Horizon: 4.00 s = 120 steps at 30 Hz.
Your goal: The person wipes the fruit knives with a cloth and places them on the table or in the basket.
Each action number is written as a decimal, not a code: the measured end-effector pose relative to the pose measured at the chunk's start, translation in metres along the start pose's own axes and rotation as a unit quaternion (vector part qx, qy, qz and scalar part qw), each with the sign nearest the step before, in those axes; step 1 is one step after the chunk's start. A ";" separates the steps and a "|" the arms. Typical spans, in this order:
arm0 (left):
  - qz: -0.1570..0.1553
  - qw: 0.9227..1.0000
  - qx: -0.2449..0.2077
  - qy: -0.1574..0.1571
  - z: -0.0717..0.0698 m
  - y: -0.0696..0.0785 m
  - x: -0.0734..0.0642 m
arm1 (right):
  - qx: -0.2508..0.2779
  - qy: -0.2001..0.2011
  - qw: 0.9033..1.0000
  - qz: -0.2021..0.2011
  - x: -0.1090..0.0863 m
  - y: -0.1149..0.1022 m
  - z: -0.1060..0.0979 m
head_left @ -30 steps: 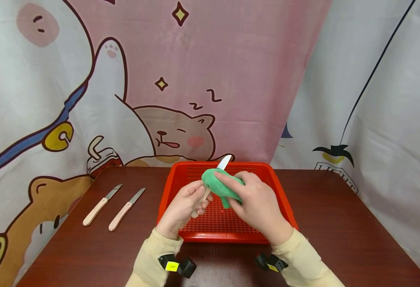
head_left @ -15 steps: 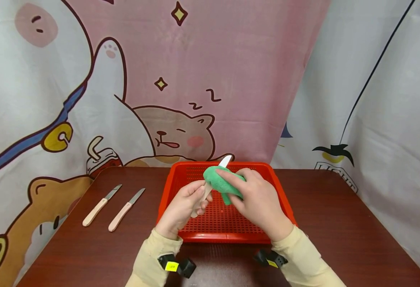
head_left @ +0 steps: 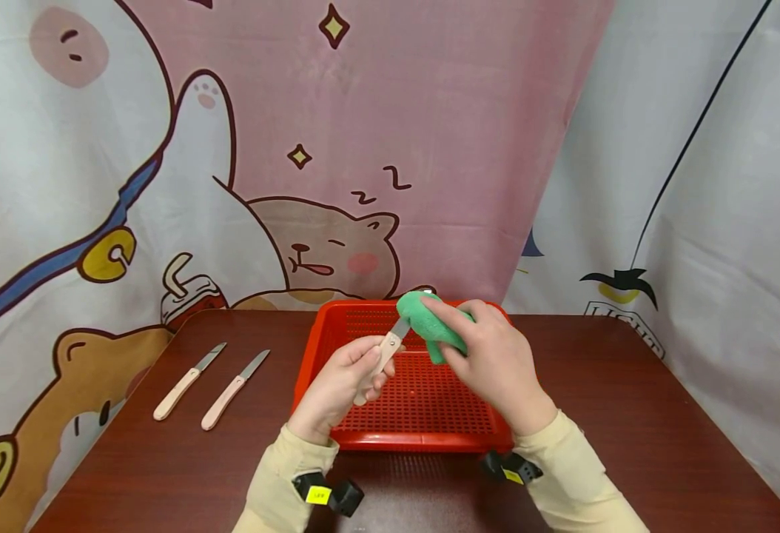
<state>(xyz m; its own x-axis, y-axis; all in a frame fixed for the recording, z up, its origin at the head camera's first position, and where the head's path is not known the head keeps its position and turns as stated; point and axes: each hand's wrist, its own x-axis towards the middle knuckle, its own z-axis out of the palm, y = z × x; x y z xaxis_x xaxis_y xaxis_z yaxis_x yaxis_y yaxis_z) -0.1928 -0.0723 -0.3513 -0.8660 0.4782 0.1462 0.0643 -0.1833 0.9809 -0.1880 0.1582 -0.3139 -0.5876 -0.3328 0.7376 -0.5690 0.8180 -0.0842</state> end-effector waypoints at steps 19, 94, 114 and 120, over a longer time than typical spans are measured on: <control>0.001 1.000 -0.002 -0.017 -0.002 -0.004 0.001 | -0.004 0.007 0.998 0.070 -0.006 0.018 -0.012; 0.397 0.590 0.657 0.249 0.030 0.017 0.000 | 0.039 0.034 0.998 0.043 -0.020 -0.026 0.002; 0.403 0.599 0.644 0.251 0.027 0.016 -0.005 | 0.019 0.052 0.995 0.084 -0.019 -0.010 -0.006; 0.404 0.607 0.637 0.250 0.026 0.016 -0.005 | 0.017 0.045 0.994 0.101 -0.020 -0.005 -0.008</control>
<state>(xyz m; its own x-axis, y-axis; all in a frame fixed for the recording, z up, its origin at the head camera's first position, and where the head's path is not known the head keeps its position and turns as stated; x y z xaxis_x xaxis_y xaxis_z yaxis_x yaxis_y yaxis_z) -0.1741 -0.0552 -0.3326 -0.3178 0.2948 0.9012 0.6237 0.7808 -0.0355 -0.1689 0.1648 -0.3224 -0.6391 -0.1193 0.7598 -0.4653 0.8466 -0.2584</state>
